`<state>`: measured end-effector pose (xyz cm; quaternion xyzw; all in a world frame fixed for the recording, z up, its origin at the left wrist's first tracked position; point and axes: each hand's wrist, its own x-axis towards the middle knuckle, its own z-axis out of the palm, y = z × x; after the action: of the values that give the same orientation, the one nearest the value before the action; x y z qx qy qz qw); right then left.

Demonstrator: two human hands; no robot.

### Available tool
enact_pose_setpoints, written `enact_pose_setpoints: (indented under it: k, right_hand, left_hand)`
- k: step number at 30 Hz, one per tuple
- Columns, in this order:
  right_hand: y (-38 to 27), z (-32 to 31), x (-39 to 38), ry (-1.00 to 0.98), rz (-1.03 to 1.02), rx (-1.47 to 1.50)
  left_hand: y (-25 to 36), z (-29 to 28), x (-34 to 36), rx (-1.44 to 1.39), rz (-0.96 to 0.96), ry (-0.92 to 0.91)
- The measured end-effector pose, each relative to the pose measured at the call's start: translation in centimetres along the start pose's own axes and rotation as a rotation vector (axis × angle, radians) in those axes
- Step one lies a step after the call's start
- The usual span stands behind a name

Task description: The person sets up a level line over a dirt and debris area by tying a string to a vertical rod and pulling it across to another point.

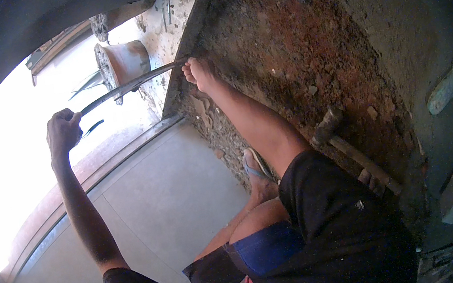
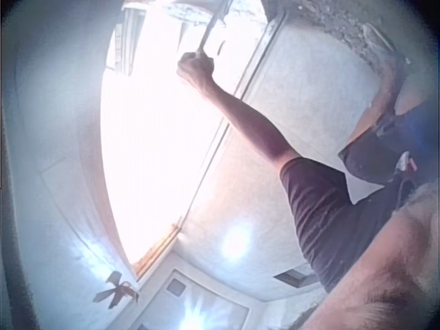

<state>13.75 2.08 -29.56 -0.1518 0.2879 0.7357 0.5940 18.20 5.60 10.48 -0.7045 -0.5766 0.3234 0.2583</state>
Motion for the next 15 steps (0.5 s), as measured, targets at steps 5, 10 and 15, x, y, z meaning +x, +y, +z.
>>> enact_pose_setpoints:
  k: [5,10,15]
  right_hand:
    - [0.35,-0.17,0.64,0.004,0.009,0.005]
    - [0.28,-0.24,0.93,0.009,0.017,0.016]
    - [0.05,-0.02,0.7,0.018,0.01,-0.02]
  left_hand:
    - [-0.33,0.21,0.5,-0.006,0.003,0.001]
    - [-0.3,0.23,0.77,-0.01,-0.006,-0.009]
    - [-0.31,0.25,0.78,-0.001,-0.015,-0.006]
